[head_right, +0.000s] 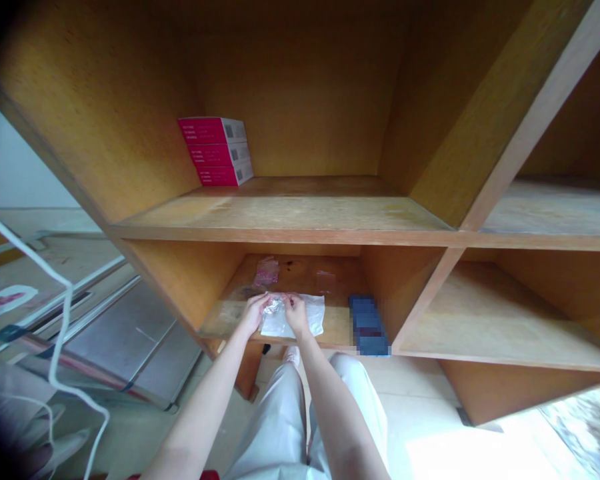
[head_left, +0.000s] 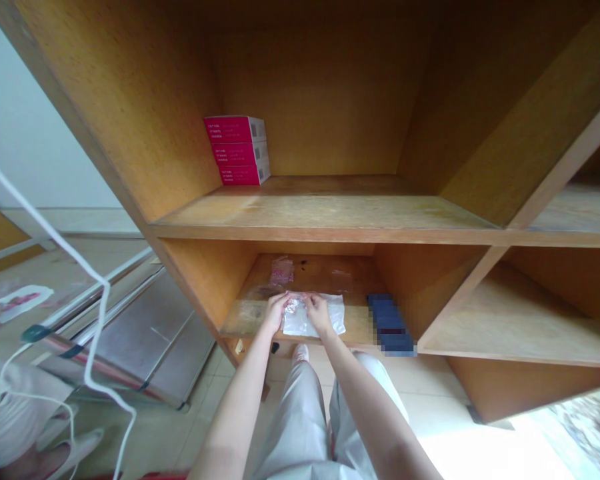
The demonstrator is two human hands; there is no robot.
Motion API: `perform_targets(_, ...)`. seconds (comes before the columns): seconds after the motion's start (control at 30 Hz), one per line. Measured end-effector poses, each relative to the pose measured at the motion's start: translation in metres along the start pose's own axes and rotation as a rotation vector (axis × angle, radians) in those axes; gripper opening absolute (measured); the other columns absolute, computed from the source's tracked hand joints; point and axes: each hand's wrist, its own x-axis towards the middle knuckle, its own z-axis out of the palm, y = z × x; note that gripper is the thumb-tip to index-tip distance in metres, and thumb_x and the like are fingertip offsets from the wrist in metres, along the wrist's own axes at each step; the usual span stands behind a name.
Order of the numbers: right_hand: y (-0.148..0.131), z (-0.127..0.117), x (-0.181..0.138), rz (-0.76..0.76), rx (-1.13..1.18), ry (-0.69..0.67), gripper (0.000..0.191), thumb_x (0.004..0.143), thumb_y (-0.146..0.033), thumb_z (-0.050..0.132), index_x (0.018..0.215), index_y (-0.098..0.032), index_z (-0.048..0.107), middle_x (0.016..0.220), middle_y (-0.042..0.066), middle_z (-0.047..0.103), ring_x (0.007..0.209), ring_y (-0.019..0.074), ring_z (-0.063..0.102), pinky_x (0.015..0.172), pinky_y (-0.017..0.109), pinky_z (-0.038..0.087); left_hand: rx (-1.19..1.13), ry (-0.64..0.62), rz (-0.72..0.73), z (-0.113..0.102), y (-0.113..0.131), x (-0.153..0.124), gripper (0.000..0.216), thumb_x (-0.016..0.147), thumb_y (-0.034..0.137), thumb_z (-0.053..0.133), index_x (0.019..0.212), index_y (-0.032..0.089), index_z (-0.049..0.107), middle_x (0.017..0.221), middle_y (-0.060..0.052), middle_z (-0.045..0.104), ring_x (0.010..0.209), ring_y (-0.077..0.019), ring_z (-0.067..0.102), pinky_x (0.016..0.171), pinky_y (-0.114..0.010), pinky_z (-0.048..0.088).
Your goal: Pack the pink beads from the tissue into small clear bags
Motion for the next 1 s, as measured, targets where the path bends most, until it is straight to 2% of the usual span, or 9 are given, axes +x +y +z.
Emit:
perform_targets(0.17, 0.005, 0.001, 0.001, 0.005, -0.005, 0.015, 0.033, 0.079, -0.039, 0.043, 0.074, -0.013, 0.062, 0.07, 0.006, 0.062, 0.066, 0.0164, 0.054, 0.062, 0.025, 0.04, -0.061, -0.049, -0.052, 0.002, 0.006, -0.003, 0.022, 0.059, 0.03, 0.067, 0.071, 0.011, 0.066, 0.069, -0.006, 0.066, 0.062, -0.0148, 0.059, 0.059, -0.023, 0.043)
perform_targets(0.37, 0.006, 0.0, 0.001, 0.038, -0.033, 0.05, 0.038, 0.08, -0.044, 0.039, 0.067, -0.014, 0.058, 0.06, 0.003, 0.057, 0.059, 0.0152, 0.051, 0.056, 0.024, 0.038, -0.1, -0.103, -0.08, 0.005, 0.008, -0.005, 0.022, 0.061, 0.031, 0.067, 0.072, 0.011, 0.064, 0.068, -0.005, 0.066, 0.06, -0.0143, 0.06, 0.061, -0.025, 0.044)
perform_targets(0.47, 0.005, 0.0, 0.001, 0.063, 0.001, 0.058, 0.038, 0.079, -0.046, 0.039, 0.065, -0.015, 0.057, 0.061, 0.003, 0.057, 0.057, 0.0147, 0.051, 0.055, 0.025, 0.038, -0.119, -0.089, -0.096, 0.002, 0.008, -0.004, 0.025, 0.063, 0.034, 0.065, 0.075, 0.012, 0.061, 0.062, -0.003, 0.064, 0.052, -0.0122, 0.057, 0.053, -0.023, 0.043)
perform_targets(0.57, 0.004, 0.0, 0.002, 0.128, 0.131, 0.107, 0.035, 0.08, -0.044, 0.035, 0.074, -0.016, 0.055, 0.067, 0.003, 0.059, 0.058, 0.0145, 0.053, 0.053, 0.024, 0.039, -0.102, -0.084, -0.116, -0.003, 0.008, -0.003, 0.033, 0.068, 0.042, 0.059, 0.083, 0.013, 0.058, 0.053, 0.0, 0.059, 0.039, -0.0102, 0.05, 0.04, -0.021, 0.037)
perform_targets(0.67, -0.001, 0.0, 0.0, 0.125, 0.221, 0.154, 0.028, 0.08, -0.042, 0.037, 0.081, -0.019, 0.053, 0.073, 0.003, 0.06, 0.064, 0.015, 0.056, 0.056, 0.024, 0.042, -0.087, -0.028, -0.108, -0.004, 0.007, -0.002, 0.039, 0.069, 0.048, 0.055, 0.087, 0.013, 0.054, 0.05, 0.002, 0.057, 0.036, -0.0094, 0.048, 0.038, -0.02, 0.034)
perform_targets(0.8, -0.009, -0.001, -0.004, 0.092, 0.162, 0.094, 0.031, 0.079, -0.044, 0.041, 0.079, -0.018, 0.058, 0.074, 0.005, 0.061, 0.065, 0.016, 0.056, 0.056, 0.025, 0.042, -0.094, 0.107, -0.045, -0.001, 0.004, -0.001, 0.037, 0.064, 0.046, 0.059, 0.081, 0.014, 0.052, 0.049, 0.002, 0.056, 0.042, -0.0101, 0.052, 0.044, -0.02, 0.038)
perform_targets(0.9, -0.011, -0.001, -0.006, 0.084, 0.1, 0.05, 0.038, 0.078, -0.047, 0.041, 0.077, -0.015, 0.063, 0.069, 0.004, 0.061, 0.062, 0.0159, 0.055, 0.056, 0.025, 0.041, -0.087, 0.153, -0.006, 0.002, 0.002, 0.0, 0.039, 0.061, 0.045, 0.061, 0.081, 0.013, 0.055, 0.058, -0.001, 0.06, 0.05, -0.012, 0.056, 0.05, -0.022, 0.041)
perform_targets(1.0, -0.011, 0.0, -0.006, 0.068, 0.076, 0.022, 0.041, 0.078, -0.048, 0.041, 0.076, -0.014, 0.066, 0.069, 0.004, 0.063, 0.067, 0.0165, 0.056, 0.062, 0.026, 0.041, -0.093, 0.147, 0.029, 0.001, 0.001, 0.001, 0.039, 0.061, 0.043, 0.062, 0.083, 0.011, 0.058, 0.069, -0.004, 0.063, 0.056, -0.0132, 0.058, 0.054, -0.024, 0.043)
